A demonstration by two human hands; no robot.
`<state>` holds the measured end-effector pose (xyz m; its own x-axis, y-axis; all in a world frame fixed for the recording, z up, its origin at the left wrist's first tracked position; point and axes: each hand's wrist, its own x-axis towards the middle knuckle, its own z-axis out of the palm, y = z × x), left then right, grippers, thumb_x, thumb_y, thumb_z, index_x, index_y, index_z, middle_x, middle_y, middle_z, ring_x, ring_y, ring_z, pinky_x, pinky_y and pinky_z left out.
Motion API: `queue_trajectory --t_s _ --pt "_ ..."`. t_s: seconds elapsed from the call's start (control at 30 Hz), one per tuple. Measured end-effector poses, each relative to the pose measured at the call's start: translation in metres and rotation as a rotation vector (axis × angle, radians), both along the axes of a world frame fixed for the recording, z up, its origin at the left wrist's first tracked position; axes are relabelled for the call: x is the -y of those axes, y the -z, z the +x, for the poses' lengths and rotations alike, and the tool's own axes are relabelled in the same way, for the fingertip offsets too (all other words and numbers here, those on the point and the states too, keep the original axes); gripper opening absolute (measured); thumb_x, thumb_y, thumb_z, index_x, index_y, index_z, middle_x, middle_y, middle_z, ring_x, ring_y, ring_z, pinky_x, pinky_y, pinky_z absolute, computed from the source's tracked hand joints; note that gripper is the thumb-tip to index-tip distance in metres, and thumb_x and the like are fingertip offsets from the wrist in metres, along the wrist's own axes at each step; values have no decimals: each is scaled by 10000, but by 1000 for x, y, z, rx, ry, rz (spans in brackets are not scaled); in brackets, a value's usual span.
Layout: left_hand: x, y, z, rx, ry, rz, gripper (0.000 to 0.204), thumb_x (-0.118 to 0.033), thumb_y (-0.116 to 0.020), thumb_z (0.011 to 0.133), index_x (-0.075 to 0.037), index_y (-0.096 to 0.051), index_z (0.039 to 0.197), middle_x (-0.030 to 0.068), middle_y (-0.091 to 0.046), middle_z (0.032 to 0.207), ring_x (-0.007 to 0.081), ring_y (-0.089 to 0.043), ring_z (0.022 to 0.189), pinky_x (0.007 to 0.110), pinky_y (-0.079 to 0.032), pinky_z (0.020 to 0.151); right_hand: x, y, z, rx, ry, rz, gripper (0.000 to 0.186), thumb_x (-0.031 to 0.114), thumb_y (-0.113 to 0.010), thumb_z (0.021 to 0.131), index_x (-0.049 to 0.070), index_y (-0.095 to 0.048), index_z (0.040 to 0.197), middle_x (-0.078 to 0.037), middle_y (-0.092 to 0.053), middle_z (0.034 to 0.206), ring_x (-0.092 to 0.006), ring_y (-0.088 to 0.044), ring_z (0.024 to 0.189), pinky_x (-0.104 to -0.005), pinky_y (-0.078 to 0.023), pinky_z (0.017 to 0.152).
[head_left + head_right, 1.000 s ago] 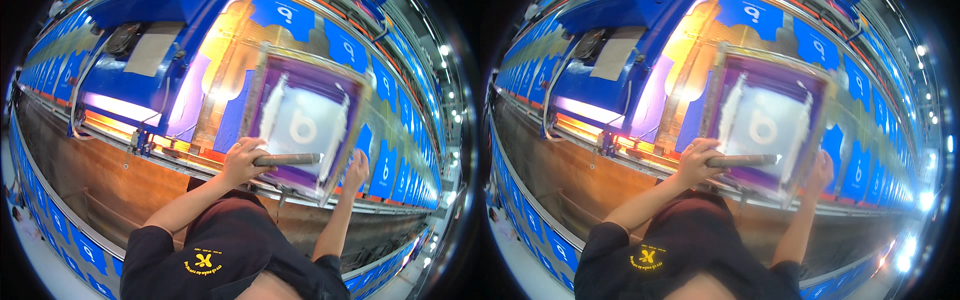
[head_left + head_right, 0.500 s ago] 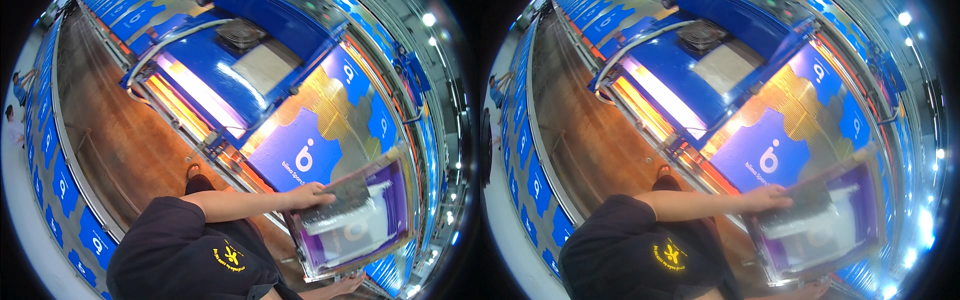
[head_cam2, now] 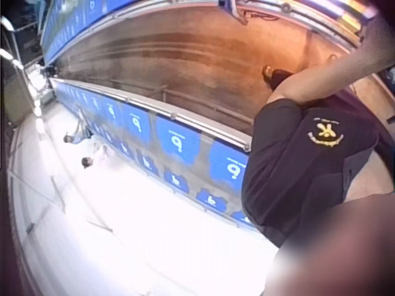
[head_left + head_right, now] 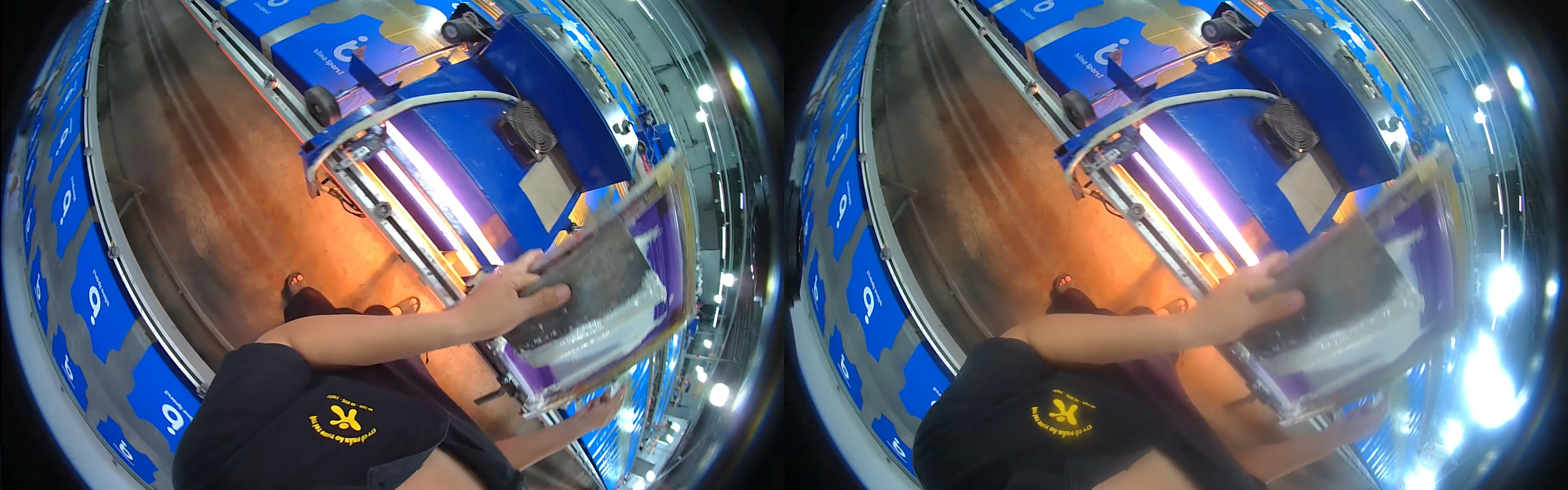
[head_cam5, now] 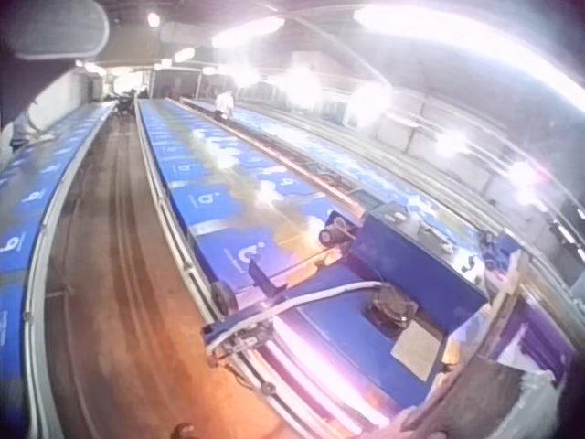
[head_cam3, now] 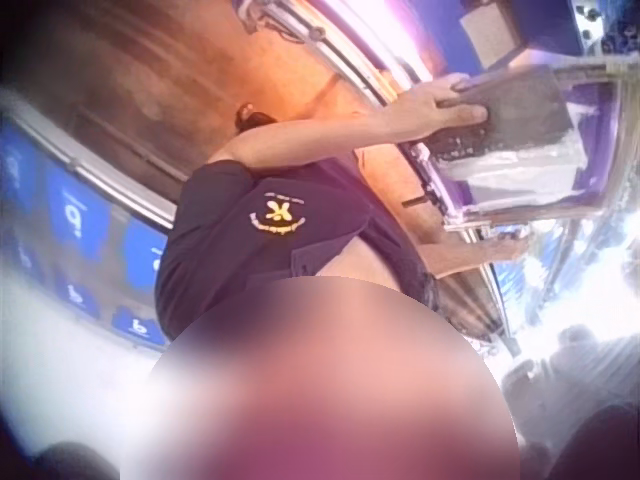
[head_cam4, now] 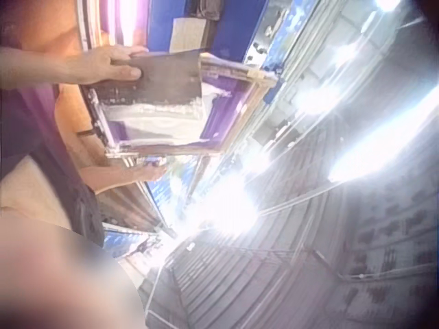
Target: The person aligns a blue jersey on a printing table, places a screen printing frame over it, and uses a squeegee to apply white ink across the screen. The person repeatedly pulls the squeegee to transfer the logo onto the jersey.
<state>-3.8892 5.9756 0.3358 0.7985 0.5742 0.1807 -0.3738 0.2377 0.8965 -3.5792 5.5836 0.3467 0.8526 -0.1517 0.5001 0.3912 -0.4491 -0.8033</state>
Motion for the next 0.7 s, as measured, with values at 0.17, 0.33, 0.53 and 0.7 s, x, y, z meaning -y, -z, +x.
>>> queue_trajectory --t_s 0.17,0.33,0.53,0.7 --pt "-74 -12 -114 14 -98 -146 643 -586 -668 1025 30 -790 1160 218 -492 1533 332 -526 1378 405 -400 1153 -109 -55 -104 -57 -72 -17 453 419 -672 1055 143 -699 1413 -10 -565 837 -41 -364 570 -221 -267 493" --pt "-128 -27 -164 72 -96 -180 632 -567 -668 1033 37 -784 1178 223 -487 1533 331 -492 1414 412 -378 1180 -157 -69 -157 28 -55 -82 428 414 -658 1070 137 -705 1393 -1 -548 825 -30 -341 566 -212 -253 490" --pt "-199 -7 -152 74 51 -236 635 -566 -663 1037 30 -763 1231 270 -437 1587 368 -427 1495 431 -324 1224 -176 -39 -127 31 -58 -91 442 415 -632 1081 124 -695 1408 -8 -559 861 -24 -324 560 -194 -242 490" --pt "-291 -3 -149 -6 -156 -179 598 -547 -697 1024 47 -762 1002 346 -334 1665 417 -358 1557 461 -289 1243 -318 -44 -140 -6 -159 -63 447 391 -677 1060 120 -693 1416 -19 -573 860 -24 -327 559 -187 -252 494"
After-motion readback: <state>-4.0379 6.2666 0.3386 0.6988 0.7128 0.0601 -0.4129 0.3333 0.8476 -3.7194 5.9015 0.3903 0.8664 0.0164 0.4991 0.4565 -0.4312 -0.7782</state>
